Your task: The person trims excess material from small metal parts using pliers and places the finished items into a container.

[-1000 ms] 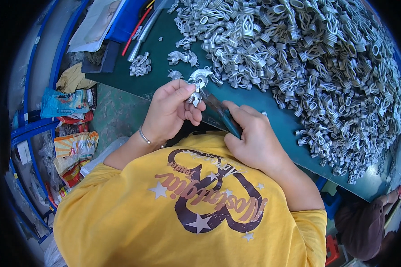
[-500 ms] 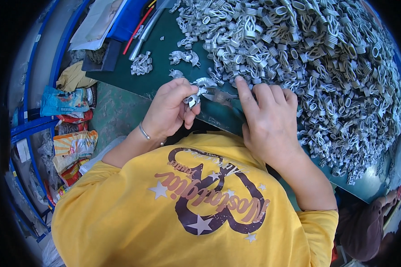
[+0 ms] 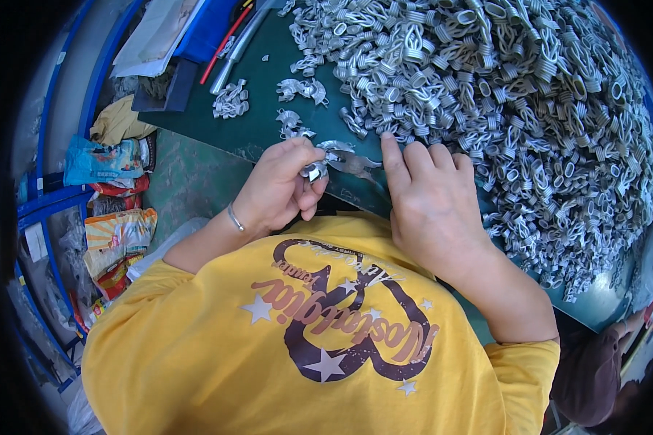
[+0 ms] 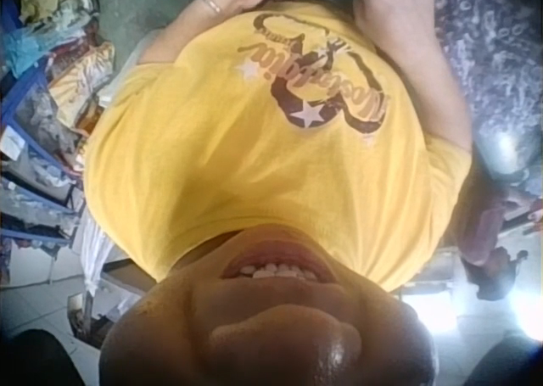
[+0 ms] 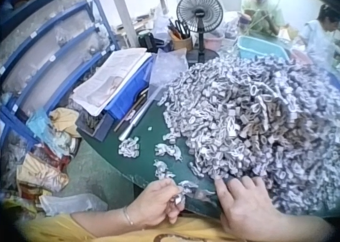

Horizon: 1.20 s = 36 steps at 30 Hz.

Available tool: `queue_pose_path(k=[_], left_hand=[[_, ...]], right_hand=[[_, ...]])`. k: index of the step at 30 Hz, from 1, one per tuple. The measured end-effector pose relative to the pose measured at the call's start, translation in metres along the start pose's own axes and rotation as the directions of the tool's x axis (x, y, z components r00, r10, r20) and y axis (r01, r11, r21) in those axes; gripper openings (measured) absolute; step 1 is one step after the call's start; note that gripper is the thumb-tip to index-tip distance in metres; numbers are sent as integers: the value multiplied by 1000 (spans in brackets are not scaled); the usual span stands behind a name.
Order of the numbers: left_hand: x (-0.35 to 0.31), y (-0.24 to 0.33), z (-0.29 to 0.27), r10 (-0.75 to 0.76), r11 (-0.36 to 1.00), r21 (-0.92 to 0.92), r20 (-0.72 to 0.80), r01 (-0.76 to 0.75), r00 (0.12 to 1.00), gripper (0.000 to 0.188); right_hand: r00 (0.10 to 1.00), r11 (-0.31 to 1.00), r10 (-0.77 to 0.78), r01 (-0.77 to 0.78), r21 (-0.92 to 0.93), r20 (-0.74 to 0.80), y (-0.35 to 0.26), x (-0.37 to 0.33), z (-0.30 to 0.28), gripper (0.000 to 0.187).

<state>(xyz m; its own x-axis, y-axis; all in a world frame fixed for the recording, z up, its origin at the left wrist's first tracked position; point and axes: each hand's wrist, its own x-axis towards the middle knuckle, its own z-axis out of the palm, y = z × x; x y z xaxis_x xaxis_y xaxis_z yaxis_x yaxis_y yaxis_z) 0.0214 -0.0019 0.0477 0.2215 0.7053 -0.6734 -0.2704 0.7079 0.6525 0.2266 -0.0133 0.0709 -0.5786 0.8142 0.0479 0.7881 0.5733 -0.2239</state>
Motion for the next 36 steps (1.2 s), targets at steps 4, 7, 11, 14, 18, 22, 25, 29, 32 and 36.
queue_pose_path(k=[4, 7, 11, 14, 18, 22, 25, 29, 32, 36], left_hand=[[0, -3, -1, 7, 999, -43, 6, -6, 1000, 15], [-1, -5, 0, 16, 996, -83, 4, -16, 1000, 15], [-1, -7, -1, 30, 994, -111, 33, -26, 999, 14], [-2, -6, 0, 18, 992, -127, 25, -14, 1000, 13], [1, -8, -1, -25, 984, -179, 13, 27, 1000, 13], [1, -8, -1, -19, 977, -212, 16, 22, 1000, 12], [-1, -9, 1, 23, 981, -191, 16, -20, 1000, 13], [-1, -10, 0, 50, 986, -163, 23, -46, 998, 12], [-2, -10, 0, 72, 988, -139, 24, -68, 997, 12], [-1, -11, -2, 120, 988, -100, 30, -117, 992, 13]], right_hand=[[996, 996, -31, 24, -84, -83, 0, 2, 2, 57], [996, 995, -22, 13, -104, -88, -2, 2, 6, 56], [1000, 999, -14, 14, -38, -7, -1, 2, 8, 74], [999, 997, -31, 33, -62, 36, -1, 2, 14, 71], [998, 988, -58, 55, -146, -13, -2, 3, 18, 67], [1000, 998, -29, 29, -64, 0, 1, 6, 14, 66], [999, 998, 14, -16, 65, 31, 0, 5, 10, 67], [1000, 995, 19, -16, 99, -23, -2, 6, 7, 55], [999, 986, 38, -37, 164, -3, -2, 5, 7, 56], [998, 981, 68, -70, 182, 17, -2, 5, 8, 58]])
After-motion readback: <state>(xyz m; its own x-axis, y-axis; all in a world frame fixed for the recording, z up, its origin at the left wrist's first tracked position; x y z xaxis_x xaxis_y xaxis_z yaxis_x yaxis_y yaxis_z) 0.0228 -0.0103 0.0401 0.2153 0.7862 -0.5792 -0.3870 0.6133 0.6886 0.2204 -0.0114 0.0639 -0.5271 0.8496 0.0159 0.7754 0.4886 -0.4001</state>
